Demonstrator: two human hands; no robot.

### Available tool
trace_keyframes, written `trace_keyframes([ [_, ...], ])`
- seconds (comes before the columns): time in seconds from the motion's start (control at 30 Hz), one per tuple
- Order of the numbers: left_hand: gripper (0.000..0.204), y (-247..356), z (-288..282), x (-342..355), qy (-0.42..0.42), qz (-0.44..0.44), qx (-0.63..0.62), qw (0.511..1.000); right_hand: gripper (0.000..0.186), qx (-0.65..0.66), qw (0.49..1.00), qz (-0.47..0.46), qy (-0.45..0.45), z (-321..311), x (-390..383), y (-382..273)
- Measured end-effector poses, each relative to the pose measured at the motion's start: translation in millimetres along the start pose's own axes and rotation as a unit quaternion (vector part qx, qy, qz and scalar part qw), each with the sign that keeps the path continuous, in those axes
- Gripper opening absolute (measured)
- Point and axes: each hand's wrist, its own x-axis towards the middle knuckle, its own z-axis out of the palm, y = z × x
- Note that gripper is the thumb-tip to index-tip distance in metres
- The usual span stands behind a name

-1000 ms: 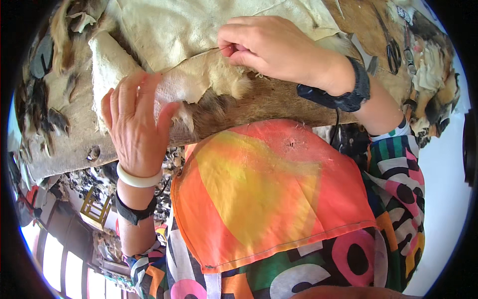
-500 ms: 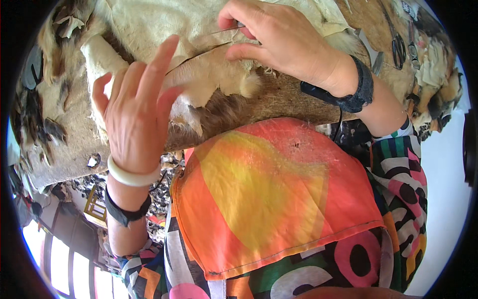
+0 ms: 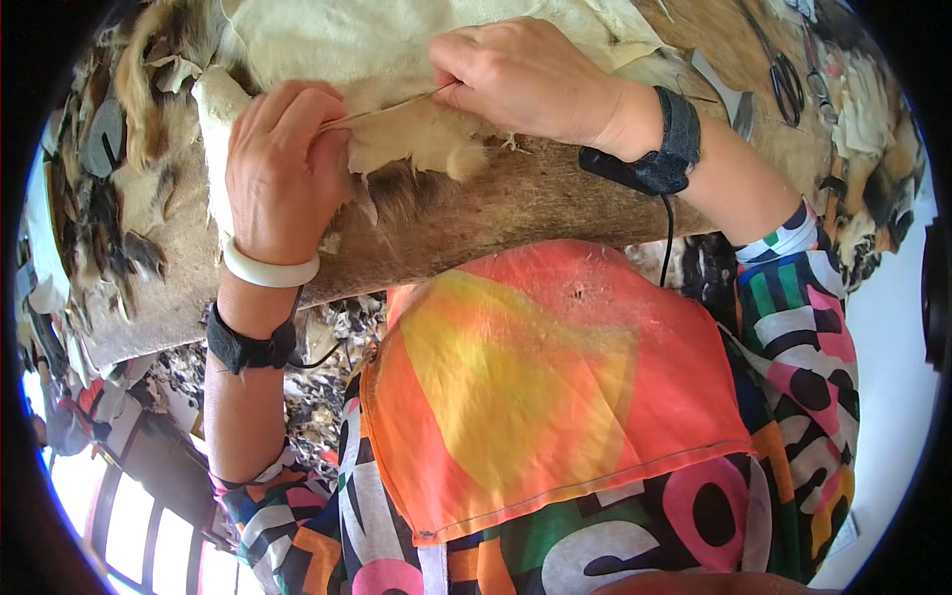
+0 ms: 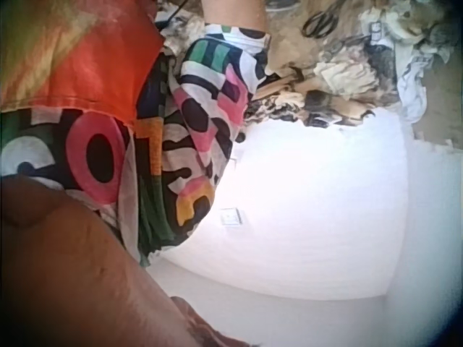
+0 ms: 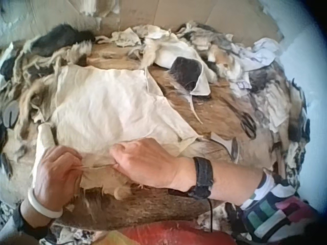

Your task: Stitching pieces of fur together, using a skiving tool to prepare edges, and sorting through various animal pelts.

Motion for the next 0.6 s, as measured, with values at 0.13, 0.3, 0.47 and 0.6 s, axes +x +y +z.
trace_keyframes([
  [0.13,0.010,1.4,-1.8,5.5,-0.036,-0.058,-0.055,0.996,0.021,-0.034,0.998,-0.035,0.034,-4.1,-12.3,6.1],
  [0.3,0.013,-6.5,-7.4,12.9,-0.047,0.038,-0.015,0.998,0.014,-0.027,0.999,-0.015,0.028,-17.4,-19.0,7.1],
  [0.47,0.016,-18.3,-12.0,9.4,-0.052,0.032,-0.060,0.996,0.027,0.096,0.988,0.052,-0.110,-39.9,-0.1,-5.1],
  [0.6,0.014,-25.9,-17.3,9.9,-0.069,0.009,-0.110,0.991,0.026,0.125,0.992,0.001,-0.013,-26.5,25.5,-25.9],
])
